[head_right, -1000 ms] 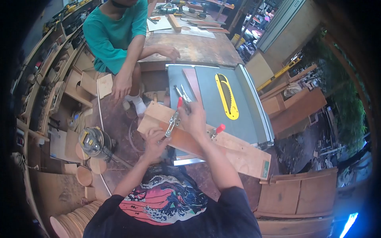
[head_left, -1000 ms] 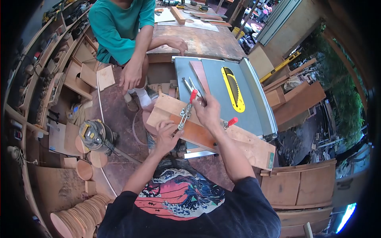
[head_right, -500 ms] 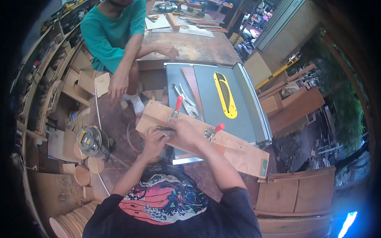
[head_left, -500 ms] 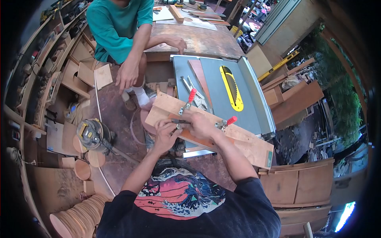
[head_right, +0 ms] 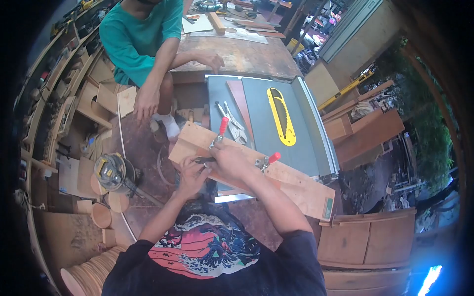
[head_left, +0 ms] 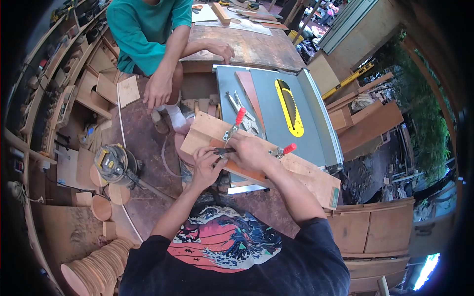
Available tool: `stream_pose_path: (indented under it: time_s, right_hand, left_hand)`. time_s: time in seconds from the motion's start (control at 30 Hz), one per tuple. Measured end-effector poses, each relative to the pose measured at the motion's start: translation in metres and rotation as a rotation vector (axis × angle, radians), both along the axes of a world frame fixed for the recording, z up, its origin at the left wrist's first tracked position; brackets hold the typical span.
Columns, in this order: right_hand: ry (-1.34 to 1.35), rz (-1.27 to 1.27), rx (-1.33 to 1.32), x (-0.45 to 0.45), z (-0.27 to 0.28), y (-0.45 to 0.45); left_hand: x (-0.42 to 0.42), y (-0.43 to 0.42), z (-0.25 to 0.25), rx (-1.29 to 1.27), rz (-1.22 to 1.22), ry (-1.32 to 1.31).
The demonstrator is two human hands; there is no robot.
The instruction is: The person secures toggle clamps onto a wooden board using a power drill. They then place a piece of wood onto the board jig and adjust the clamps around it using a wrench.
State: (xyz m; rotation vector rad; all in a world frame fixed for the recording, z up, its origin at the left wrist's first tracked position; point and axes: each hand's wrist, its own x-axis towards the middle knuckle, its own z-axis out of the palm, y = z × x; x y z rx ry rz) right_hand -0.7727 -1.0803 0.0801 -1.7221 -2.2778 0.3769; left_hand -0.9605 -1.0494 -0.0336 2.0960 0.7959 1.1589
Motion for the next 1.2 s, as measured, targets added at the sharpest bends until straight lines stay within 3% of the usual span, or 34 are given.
stream_pose_path:
  time_s: [0.33,0.43,0.63,1.1,1.2]
  right_hand:
    - [-0.120,0.277,0.007,-0.002,0.017,0.003]
    - [-0.013,0.146,0.010,-0.004,0.013,-0.001]
    - [-0.057,0.048,-0.027,-0.003,0.005,0.000]
    - [0.061,0.192,0.026,0.000,0.008,0.004]
    - [0.217,0.169,0.171,0.005,0.009,-0.001]
  left_hand:
    - [0.002,0.000,-0.015,-0.092,0.075,-0.040]
    - [0.000,0.000,-0.003,-0.149,0.048,-0.061]
    - [-0.003,0.001,0.003,-0.082,-0.030,-0.009]
    - [0.001,-0.004,0.001,-0.183,0.058,-0.097]
    - [-0.002,0.001,0.008,0.025,0.016,0.029]
